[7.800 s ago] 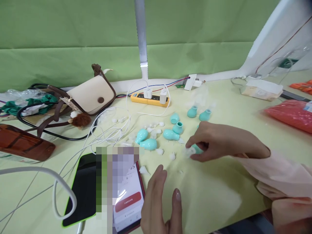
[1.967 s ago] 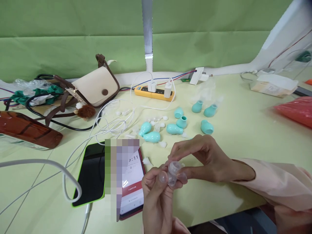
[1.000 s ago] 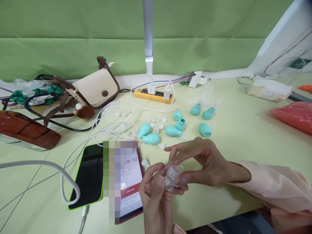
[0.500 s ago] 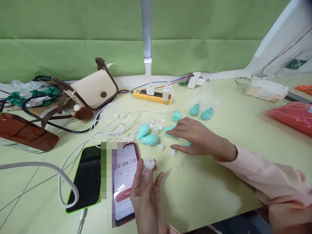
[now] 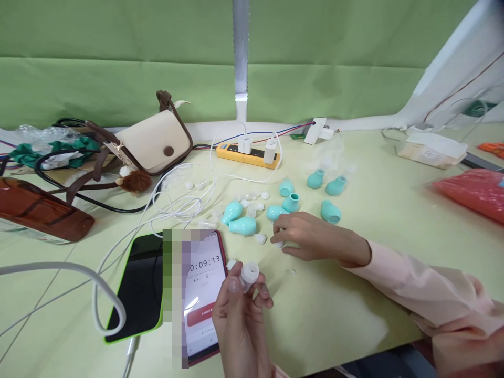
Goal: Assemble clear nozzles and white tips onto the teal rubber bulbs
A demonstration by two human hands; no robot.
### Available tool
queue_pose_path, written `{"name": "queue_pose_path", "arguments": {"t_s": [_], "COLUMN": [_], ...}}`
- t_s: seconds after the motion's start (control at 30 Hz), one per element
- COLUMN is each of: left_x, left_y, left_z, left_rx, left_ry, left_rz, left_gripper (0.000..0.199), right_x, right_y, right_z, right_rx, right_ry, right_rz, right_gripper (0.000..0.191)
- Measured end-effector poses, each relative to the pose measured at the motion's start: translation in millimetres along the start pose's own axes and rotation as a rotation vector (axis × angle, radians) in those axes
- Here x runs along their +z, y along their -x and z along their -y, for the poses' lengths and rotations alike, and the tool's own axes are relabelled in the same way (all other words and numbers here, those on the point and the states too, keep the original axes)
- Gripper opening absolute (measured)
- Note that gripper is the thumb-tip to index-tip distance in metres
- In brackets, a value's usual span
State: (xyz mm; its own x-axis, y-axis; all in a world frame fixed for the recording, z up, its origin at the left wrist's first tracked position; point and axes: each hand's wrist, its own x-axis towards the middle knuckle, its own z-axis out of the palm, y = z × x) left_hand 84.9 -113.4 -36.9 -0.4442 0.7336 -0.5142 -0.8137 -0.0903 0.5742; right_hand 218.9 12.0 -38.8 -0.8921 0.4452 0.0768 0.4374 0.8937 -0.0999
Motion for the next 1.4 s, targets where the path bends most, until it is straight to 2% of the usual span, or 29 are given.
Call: {"name": "queue_pose_path", "arguments": {"t_s": [0.13, 0.27, 0.43, 0.57, 0.67, 0.77, 0.8, 0.9, 1.0, 1.13, 1.3, 1.4], "left_x": [-3.8, -7.5, -3.8, -2.3, -4.2, -5.0, -4.5, -1.4, 0.4, -0.4, 1.6, 1.6], "left_y": [-3.8, -1.9, 2.1, 2.0, 0.7, 1.2, 2.0, 5.5, 7.7, 8.7, 16.7, 22.7], "left_z": [-0.6, -1.0, -0.4, 1.2, 3.0, 4.3, 4.4, 3.6, 2.2, 2.0, 10.3, 18.8], "left_rx": [-0.028, -0.011, 0.013, 0.025, 0.049, 0.077, 0.083, 0.092, 0.092, 0.167, 0.251, 0.43], "left_ry": [0.016, -0.021, -0.059, -0.089, -0.097, -0.11, -0.113, -0.088, -0.054, -0.07, -0.183, -0.284], "left_rz": [0.019, 0.02, 0.001, 0.11, 0.186, 0.198, 0.192, 0.142, 0.076, 0.068, 0.017, 0.038], "left_gripper": [0.032, 0.036, 0.034, 0.03, 0.029, 0.03, 0.031, 0.043, 0.042, 0.034, 0.03, 0.027], "right_x": [0.0, 5.7, 12.0, 11.6, 2.4, -14.9, -20.8, -32.5, -33.6, -31.7, -32.0, -30.0], "right_y": [-3.2, -7.3, -10.0, -8.6, -5.9, -2.8, -1.9, -0.4, 0.0, 1.1, 3.7, 4.8], "right_z": [-5.4, -13.3, -16.2, -14.2, -5.6, 13.1, 20.4, 39.0, 47.1, 46.8, 46.4, 48.9], "right_rx": [0.089, 0.201, 0.2, 0.175, 0.139, 0.091, 0.093, 0.202, 0.361, 0.492, 0.48, 0.407], "right_ry": [0.09, 0.187, 0.212, 0.144, 0.046, -0.22, -0.477, -1.225, -1.611, -1.792, -1.829, -1.728], "right_rz": [-0.1, -0.162, -0.164, -0.231, -0.326, -0.431, -0.475, -0.477, -0.423, -0.369, -0.329, -0.392], "right_gripper": [0.028, 0.027, 0.026, 0.026, 0.026, 0.03, 0.03, 0.028, 0.03, 0.029, 0.024, 0.028]}}
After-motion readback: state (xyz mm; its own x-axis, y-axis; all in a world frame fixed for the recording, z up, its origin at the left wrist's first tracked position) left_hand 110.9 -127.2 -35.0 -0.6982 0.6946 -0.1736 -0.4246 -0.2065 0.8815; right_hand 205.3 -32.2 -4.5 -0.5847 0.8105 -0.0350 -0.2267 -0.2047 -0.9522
